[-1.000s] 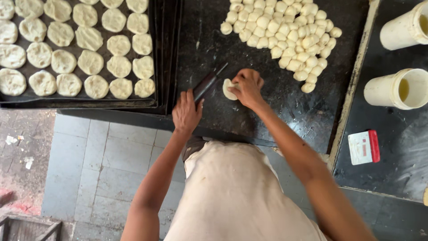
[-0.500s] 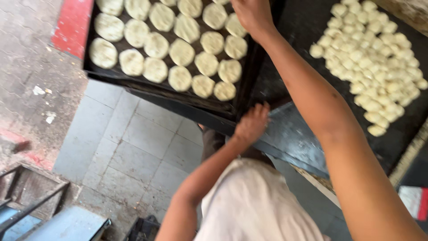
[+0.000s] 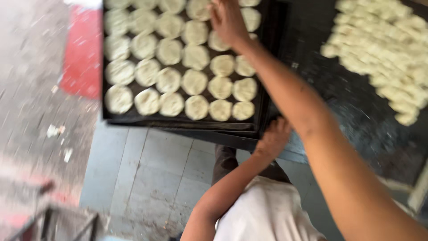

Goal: The person prepares pieces of dough by hand using a small rolling pin to flatten them, then places them onto baking trays.

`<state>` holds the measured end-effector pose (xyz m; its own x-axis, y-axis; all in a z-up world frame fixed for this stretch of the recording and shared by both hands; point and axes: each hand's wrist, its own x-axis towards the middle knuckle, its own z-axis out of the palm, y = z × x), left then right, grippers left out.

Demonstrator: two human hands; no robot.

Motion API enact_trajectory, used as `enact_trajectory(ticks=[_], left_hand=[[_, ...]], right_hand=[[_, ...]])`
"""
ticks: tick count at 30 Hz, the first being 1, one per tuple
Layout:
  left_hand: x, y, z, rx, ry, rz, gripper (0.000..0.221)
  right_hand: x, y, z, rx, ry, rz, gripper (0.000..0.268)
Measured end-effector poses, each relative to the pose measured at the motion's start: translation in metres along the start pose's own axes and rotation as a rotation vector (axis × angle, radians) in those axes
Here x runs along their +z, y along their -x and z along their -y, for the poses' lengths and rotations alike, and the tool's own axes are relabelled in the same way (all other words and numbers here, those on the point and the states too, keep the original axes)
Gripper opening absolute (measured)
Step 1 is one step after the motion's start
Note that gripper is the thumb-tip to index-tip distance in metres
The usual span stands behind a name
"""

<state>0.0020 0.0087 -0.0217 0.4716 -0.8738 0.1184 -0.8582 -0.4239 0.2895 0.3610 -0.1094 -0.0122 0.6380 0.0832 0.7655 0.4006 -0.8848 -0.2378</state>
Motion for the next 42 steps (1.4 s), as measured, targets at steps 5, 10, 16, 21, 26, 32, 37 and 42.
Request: enact_trajectory(ticks=[5, 10, 16, 21, 26, 32, 37, 42], left_hand=[[-0.018, 0.0, 0.004, 0.006, -0.105, -0.028, 0.061], [-0.032, -0.007, 0.004, 0.05, -0.112, 0.039, 0.064], [-0.034, -0.018, -0.015, -0.158, 0.043, 0.085, 0.068], [-0.031, -0.019, -0.027, -0.252, 0.002, 0.089, 0.071], [-0.029, -0.02, -0.041, -0.311, -0.035, 0.026, 0.075], [-0.026, -0.018, -0.058, -0.389, -0.024, -0.033, 0.07], [-0.025, -0.016, -0.068, -0.438, -0.036, -0.059, 0.069], [-0.026, -0.015, -0.072, -0.436, -0.068, -0.065, 0.069]], right_hand=[[-0.181, 0.081, 0.035, 0.552, 0.158, -0.05, 0.037], [-0.282, 0.132, -0.022, 0.824, 0.547, 0.258, 0.033], [-0.367, 0.191, 0.064, 0.633, 0.204, -0.02, 0.051], [-0.405, 0.272, 0.121, 0.668, 0.158, 0.105, 0.064], [-0.412, 0.285, 0.067, 0.769, 0.098, 0.449, 0.036], [-0.405, 0.277, 0.029, 0.523, 0.082, 0.487, 0.043], [-0.425, 0.284, 0.072, 0.117, 0.048, 0.84, 0.083], [-0.423, 0.297, 0.109, 0.454, -0.093, 0.633, 0.116]])
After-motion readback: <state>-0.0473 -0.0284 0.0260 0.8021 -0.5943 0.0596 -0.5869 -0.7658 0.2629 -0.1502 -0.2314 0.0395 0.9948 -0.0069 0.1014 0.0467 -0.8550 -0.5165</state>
